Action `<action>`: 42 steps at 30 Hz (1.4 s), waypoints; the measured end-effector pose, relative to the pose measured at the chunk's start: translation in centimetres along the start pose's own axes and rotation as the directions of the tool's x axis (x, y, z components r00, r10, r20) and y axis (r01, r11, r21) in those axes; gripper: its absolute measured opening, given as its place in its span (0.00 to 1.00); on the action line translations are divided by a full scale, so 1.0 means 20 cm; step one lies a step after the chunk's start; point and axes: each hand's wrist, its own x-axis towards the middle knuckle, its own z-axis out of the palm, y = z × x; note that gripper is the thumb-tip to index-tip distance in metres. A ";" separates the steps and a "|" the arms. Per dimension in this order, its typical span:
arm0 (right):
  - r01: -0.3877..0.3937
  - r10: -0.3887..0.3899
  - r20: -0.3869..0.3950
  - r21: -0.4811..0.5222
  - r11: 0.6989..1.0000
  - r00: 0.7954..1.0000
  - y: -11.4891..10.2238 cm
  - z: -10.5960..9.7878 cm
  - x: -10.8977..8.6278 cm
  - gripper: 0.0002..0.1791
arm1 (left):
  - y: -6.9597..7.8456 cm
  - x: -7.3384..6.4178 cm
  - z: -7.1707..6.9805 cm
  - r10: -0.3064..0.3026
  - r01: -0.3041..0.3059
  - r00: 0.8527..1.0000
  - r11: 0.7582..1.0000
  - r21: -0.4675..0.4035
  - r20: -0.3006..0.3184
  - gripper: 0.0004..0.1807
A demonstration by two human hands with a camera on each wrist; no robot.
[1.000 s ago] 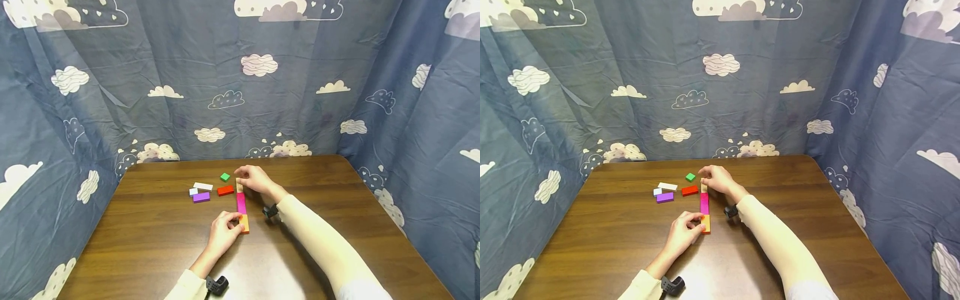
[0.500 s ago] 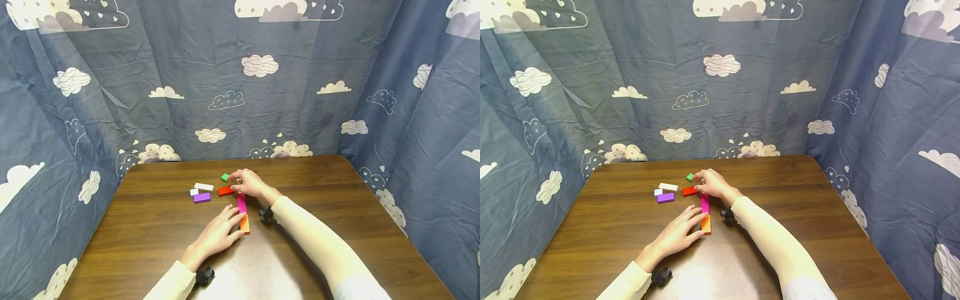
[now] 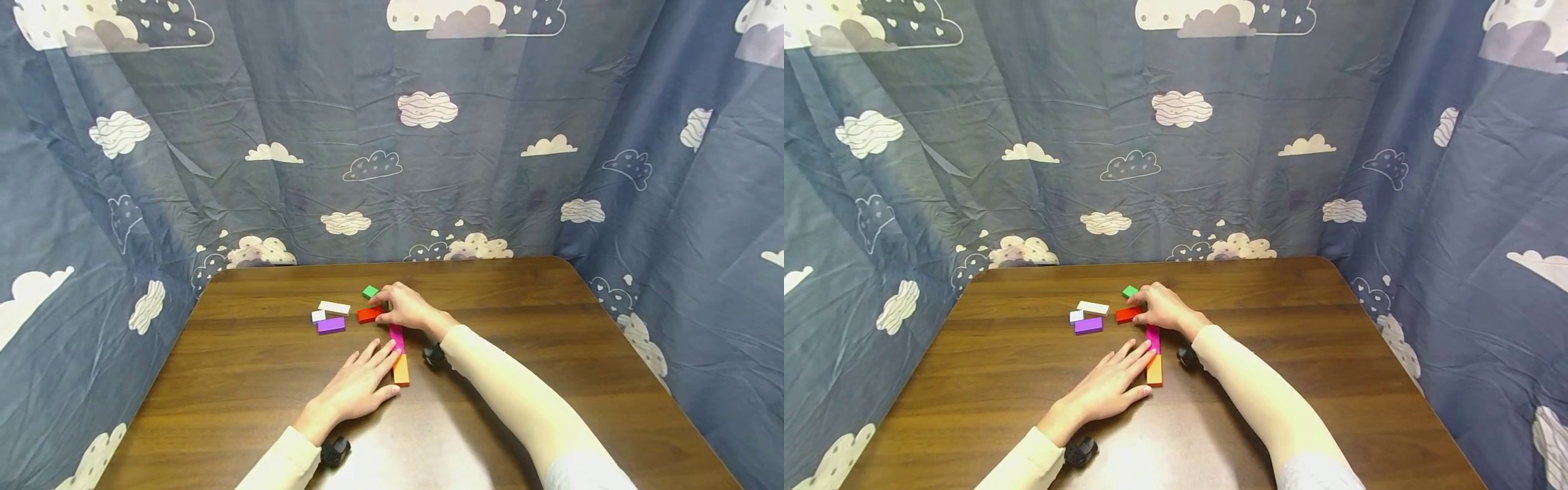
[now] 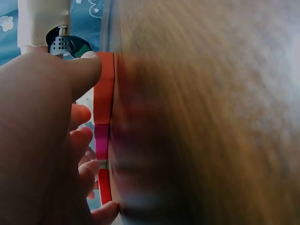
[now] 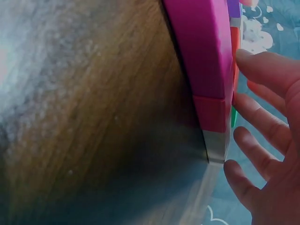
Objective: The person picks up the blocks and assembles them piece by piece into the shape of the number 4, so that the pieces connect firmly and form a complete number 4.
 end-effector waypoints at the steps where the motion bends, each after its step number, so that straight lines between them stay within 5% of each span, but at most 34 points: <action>1: -0.004 0.004 0.002 -0.008 1.000 1.000 0.00 0.00 0.00 0.22 | 0.00 0.00 0.00 -0.001 0.001 1.000 1.000 -0.002 0.001 0.38; 25: -0.039 0.038 -0.012 -0.091 0.995 0.999 0.00 0.00 -0.02 0.17 | 0.01 0.02 0.01 0.011 -0.012 1.000 0.998 -0.054 -0.009 0.36; 42: -0.030 0.021 -0.114 -0.074 0.997 0.993 -0.02 -0.10 -0.05 0.15 | -0.01 0.00 0.02 -0.012 0.011 1.000 0.998 -0.061 -0.019 0.37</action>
